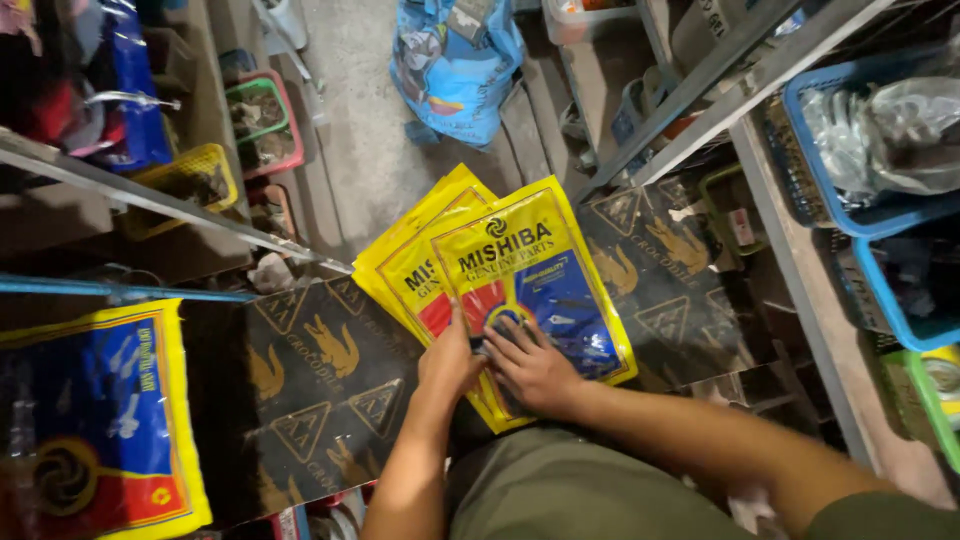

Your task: The person repeatedly wipes the surface of yellow plastic packages labeled 'MISHIBA GENUINE PARTS' using a dark cloth. The person holds the packages on a metal surface and rubs the cloth over them multiple times.

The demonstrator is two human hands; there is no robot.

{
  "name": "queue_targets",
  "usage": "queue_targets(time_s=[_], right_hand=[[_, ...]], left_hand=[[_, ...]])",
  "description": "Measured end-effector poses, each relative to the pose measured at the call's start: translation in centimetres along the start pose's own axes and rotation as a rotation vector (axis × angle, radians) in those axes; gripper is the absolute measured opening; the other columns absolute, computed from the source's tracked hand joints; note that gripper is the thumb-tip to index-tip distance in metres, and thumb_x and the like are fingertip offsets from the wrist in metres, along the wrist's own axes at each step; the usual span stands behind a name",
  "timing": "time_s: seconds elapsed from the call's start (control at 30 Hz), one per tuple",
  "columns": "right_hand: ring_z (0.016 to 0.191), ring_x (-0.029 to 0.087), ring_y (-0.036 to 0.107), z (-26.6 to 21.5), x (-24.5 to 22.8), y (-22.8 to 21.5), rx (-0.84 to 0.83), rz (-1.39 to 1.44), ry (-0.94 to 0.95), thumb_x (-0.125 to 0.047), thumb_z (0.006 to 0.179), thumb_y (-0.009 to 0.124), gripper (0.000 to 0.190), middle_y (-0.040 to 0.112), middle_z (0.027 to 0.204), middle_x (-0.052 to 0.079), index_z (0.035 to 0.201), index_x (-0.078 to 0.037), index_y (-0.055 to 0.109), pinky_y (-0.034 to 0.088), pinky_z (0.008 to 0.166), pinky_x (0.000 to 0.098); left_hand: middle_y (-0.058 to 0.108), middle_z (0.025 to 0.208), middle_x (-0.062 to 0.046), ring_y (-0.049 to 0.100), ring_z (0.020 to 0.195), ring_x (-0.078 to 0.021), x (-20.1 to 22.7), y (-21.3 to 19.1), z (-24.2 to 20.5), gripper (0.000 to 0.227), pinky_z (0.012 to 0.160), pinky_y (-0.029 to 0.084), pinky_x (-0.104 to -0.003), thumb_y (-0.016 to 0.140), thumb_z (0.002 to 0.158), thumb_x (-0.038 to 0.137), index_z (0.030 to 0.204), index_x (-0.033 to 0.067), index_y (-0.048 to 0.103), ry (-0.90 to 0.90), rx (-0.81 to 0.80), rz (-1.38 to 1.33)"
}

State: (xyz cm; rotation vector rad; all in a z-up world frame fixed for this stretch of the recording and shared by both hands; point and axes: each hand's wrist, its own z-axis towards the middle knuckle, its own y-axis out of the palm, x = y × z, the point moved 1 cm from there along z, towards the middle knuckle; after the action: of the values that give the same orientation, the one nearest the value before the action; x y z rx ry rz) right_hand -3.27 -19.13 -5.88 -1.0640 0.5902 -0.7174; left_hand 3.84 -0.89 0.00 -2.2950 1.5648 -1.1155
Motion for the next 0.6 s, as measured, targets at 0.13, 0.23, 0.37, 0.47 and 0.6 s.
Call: queue_targets(time_s=[0.13, 0.23, 0.37, 0.47, 0.6], right_hand=[[0.149, 0.031, 0.041, 0.6, 6.0, -0.2, 0.031, 0.051, -0.231, -0.041, 0.099, 0.05, 0.05, 0.054, 0.154, 0.007, 0.139, -0.014, 0.061, 0.022, 0.122, 0.0504], [0.133, 0.038, 0.056, 3.7, 10.7, -1.9, 0.058, -0.047, -0.2, -0.03, 0.095, 0.053, 0.043, 0.063, 0.139, 0.015, 0.131, -0.009, 0.064, 0.042, 0.103, 0.0561], [0.132, 0.044, 0.053, 5.3, 10.8, -2.3, -0.002, -0.365, 0.157, -0.029, 0.092, 0.057, 0.05, 0.058, 0.145, 0.017, 0.135, -0.004, 0.063, 0.044, 0.1, 0.058], [0.13, 0.045, 0.053, 4.8, 6.7, -1.6, -0.025, -0.3, 0.17, -0.025, 0.089, 0.057, 0.049, 0.059, 0.142, 0.017, 0.133, -0.005, 0.064, 0.046, 0.096, 0.0593], [0.144, 0.045, 0.041, 2.3, 1.4, 0.7, -0.103, -0.062, 0.103, -0.028, 0.096, 0.053, 0.049, 0.049, 0.156, 0.012, 0.14, -0.009, 0.06, 0.034, 0.105, 0.0603]], left_hand=[[0.058, 0.142, -0.021, 0.057, 0.13, -0.0455, -0.6, 0.8, 0.5, 0.108, 0.104, 0.049, -0.061, 0.075, 0.09, 0.025, 0.164, 0.0097, -0.002, 0.022, 0.031, 0.013], [0.058, 0.14, -0.022, 0.057, 0.13, -0.0458, -0.8, 0.7, 0.7, 0.109, 0.103, 0.049, -0.061, 0.074, 0.09, 0.038, 0.165, 0.009, 0.001, 0.055, 0.053, -0.05], [0.058, 0.141, -0.023, 0.057, 0.13, -0.0458, -0.5, 0.7, 0.0, 0.108, 0.105, 0.048, -0.059, 0.075, 0.089, 0.041, 0.165, 0.0089, 0.003, 0.066, 0.071, -0.083], [0.056, 0.145, -0.02, 0.056, 0.132, -0.0443, -0.5, 0.5, -0.2, 0.109, 0.106, 0.048, -0.057, 0.076, 0.088, 0.042, 0.165, 0.0111, 0.005, 0.067, 0.09, -0.098], [0.053, 0.148, -0.02, 0.054, 0.132, -0.0461, -1.2, 1.0, -0.6, 0.106, 0.108, 0.047, -0.058, 0.076, 0.088, 0.037, 0.165, 0.0129, 0.007, 0.075, 0.12, -0.102]])
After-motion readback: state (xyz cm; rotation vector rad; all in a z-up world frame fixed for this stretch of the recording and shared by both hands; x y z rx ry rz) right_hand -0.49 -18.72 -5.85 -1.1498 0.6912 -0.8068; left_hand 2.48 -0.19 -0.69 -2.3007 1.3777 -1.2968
